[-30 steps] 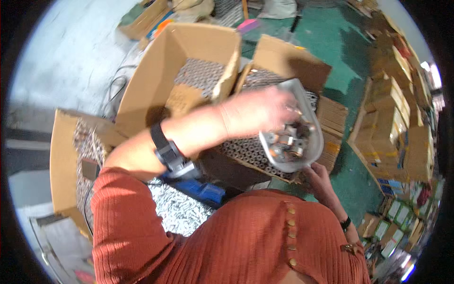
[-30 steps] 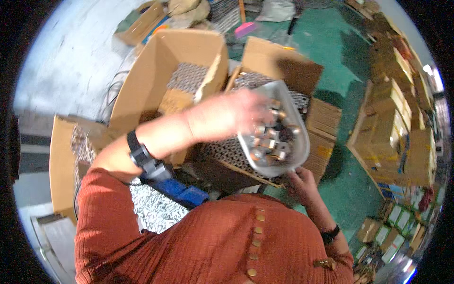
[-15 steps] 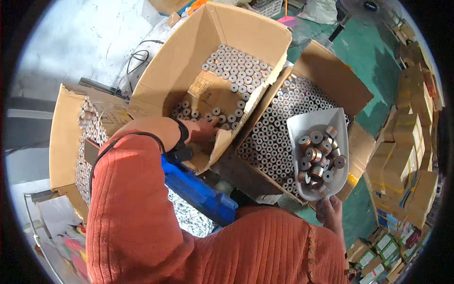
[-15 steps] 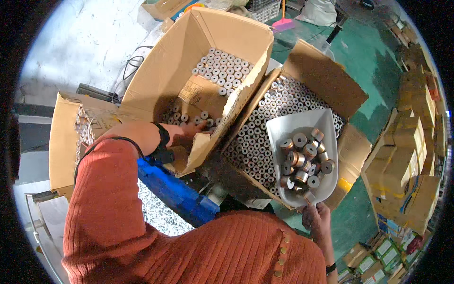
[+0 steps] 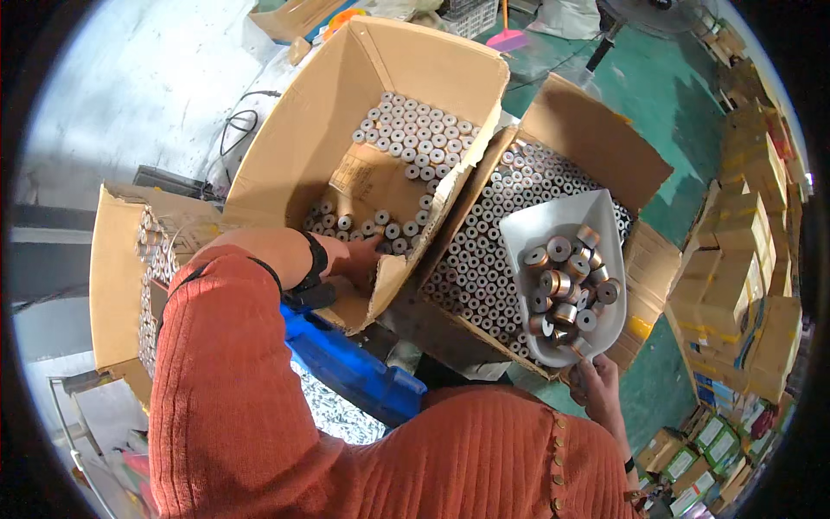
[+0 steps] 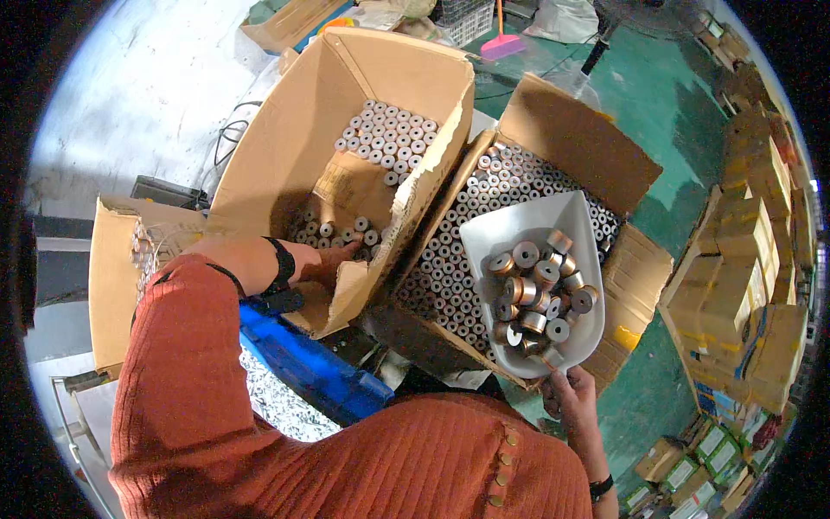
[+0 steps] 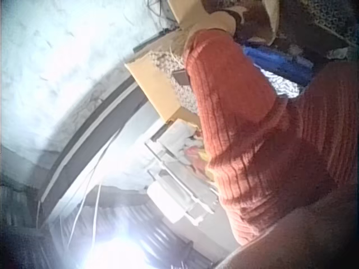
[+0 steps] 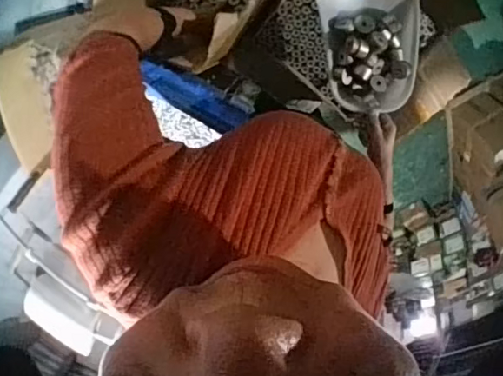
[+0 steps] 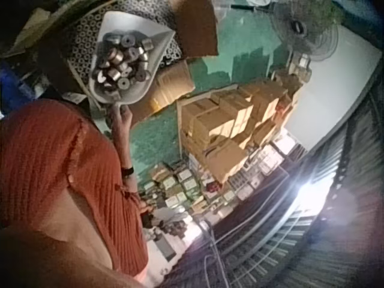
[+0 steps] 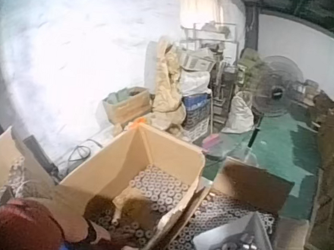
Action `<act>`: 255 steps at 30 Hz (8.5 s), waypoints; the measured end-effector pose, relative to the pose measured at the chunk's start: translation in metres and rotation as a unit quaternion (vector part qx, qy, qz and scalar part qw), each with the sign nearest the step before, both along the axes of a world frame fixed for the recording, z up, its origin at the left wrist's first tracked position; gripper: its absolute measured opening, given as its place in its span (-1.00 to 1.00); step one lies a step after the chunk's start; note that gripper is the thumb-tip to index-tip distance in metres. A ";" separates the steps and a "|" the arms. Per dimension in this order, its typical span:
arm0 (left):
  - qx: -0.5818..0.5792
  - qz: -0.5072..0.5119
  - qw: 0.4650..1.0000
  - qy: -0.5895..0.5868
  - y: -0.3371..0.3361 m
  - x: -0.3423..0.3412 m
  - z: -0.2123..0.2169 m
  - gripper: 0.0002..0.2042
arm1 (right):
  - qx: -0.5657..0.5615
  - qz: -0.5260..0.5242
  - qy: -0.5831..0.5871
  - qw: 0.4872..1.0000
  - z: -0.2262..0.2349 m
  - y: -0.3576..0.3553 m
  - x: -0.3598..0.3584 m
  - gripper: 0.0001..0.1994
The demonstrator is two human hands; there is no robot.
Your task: Sort and organize metal bolts and circular hardware components into bins.
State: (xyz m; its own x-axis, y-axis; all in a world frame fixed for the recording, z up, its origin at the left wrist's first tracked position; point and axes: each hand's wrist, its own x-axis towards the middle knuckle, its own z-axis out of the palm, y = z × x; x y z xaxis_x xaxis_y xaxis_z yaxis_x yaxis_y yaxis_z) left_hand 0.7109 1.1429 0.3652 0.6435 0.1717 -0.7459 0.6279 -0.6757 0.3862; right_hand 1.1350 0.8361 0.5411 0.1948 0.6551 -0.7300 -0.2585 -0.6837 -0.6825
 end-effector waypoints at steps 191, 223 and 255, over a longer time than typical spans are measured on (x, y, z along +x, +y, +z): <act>0.599 0.566 0.465 -0.323 -0.617 0.016 0.277 -0.83 | 0.467 0.721 -0.336 0.385 0.114 0.027 -0.343 -0.79; 0.594 0.588 0.475 -0.276 -0.620 0.030 0.287 -0.87 | 0.386 0.722 0.129 0.560 0.185 -0.116 -0.492 -0.54; 0.501 0.735 0.432 -0.147 -0.588 0.045 0.287 -0.86 | 0.445 0.591 -0.377 0.558 -0.134 0.123 -0.066 -0.55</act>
State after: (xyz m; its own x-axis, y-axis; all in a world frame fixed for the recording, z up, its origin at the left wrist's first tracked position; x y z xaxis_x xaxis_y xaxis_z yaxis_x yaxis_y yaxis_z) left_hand 0.7557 0.5546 0.6517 -0.6702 0.6974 0.2540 0.6858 0.4510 0.5712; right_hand 1.0693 0.9588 0.4067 -0.7251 0.6884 -0.0166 0.6030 0.6231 -0.4982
